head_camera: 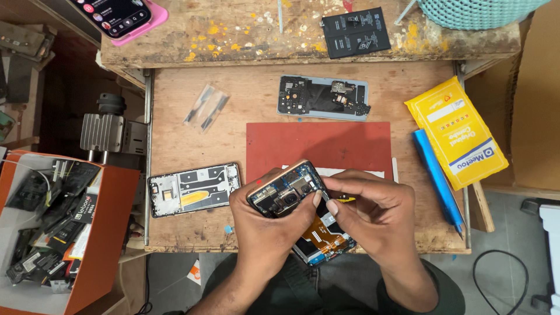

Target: The person disassembles a smartphone, removes the battery, and uses tweezers to adjust internal components and ribbon cables. The person then places the phone back on the workbench.

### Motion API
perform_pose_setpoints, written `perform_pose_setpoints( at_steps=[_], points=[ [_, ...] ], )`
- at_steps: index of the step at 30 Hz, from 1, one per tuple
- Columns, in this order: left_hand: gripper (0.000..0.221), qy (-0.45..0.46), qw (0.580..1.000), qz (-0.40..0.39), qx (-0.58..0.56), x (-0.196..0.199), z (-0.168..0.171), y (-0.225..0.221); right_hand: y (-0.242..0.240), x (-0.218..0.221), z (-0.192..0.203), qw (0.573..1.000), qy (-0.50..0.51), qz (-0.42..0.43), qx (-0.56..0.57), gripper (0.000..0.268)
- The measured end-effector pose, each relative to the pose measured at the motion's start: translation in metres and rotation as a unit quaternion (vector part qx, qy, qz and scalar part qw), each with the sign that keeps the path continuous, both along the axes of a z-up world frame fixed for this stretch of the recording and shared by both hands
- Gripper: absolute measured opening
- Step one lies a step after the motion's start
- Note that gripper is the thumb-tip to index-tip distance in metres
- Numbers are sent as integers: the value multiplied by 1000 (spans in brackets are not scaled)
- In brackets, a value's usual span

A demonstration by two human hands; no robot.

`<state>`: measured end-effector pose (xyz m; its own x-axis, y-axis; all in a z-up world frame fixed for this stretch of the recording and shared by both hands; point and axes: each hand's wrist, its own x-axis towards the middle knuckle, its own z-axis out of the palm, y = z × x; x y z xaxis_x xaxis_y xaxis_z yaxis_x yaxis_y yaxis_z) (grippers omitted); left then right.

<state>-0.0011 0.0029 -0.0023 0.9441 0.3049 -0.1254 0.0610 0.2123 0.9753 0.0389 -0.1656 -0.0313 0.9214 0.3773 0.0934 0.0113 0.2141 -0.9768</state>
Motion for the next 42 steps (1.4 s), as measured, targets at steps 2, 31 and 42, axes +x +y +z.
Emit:
perform_pose_setpoints(
  at_steps=[2,31,42],
  points=[
    [7,-9,1000,1,6,1,1,0,1,0,0,1000,-14,-9,-23,35],
    [5,8,999,-12,34,1,2,1,7,-4,-1,996,-17,-50,-67,30],
    [7,-10,999,-1,31,1,1,-2,8,-4,0,997,-22,-45,-53,28]
  ],
)
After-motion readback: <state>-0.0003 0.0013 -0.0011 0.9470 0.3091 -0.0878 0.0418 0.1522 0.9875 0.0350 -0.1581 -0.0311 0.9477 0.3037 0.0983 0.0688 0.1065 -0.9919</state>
